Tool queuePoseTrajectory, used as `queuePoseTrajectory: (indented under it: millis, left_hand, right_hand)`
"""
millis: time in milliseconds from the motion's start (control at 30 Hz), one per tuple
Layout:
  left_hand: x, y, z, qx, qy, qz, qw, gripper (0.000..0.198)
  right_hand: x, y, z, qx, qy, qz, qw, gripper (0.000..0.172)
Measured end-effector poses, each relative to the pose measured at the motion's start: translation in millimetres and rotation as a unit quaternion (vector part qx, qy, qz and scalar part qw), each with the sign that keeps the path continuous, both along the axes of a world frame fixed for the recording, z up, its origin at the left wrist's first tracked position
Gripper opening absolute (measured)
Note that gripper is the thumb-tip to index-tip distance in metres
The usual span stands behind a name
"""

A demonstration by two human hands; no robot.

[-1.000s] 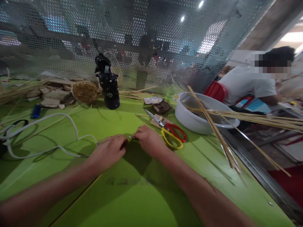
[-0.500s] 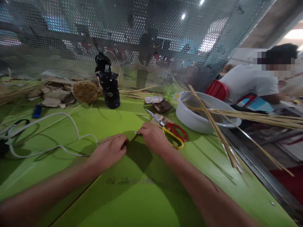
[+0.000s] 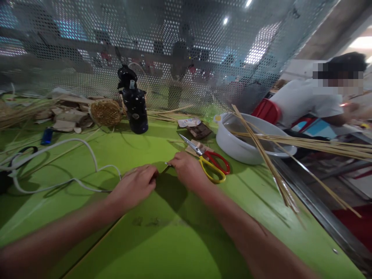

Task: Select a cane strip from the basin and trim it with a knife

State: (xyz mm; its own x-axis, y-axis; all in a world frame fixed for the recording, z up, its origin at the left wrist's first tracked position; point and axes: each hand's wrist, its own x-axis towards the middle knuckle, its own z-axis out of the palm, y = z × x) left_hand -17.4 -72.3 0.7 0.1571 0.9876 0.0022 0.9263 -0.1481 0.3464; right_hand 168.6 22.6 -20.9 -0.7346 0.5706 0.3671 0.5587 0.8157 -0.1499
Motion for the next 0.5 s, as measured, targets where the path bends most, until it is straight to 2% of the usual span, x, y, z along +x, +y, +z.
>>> queuePoseTrajectory:
  millis: [133,333,500]
  left_hand:
    - [-0.3,0.0,1.2,0.002,-0.002,-0.005,1.000,0.026]
    - [-0.9,1.2,-1.2,-0.008,-0.011,0.011,1.000,0.024]
    - [-1.8,4.1,-2.7,-0.016,-0.012,0.019,1.000,0.023]
  right_hand:
    - [-3.0,-7.2,-0.5,-0.017,0.001,0.055,0.998,0.031]
    - [4.8,15.6,-0.2,0.004,-0.010,-0.049,0.999,0.033]
    - [-2.1,1.8,0.5,-0.024,0.001,0.045,0.999,0.032]
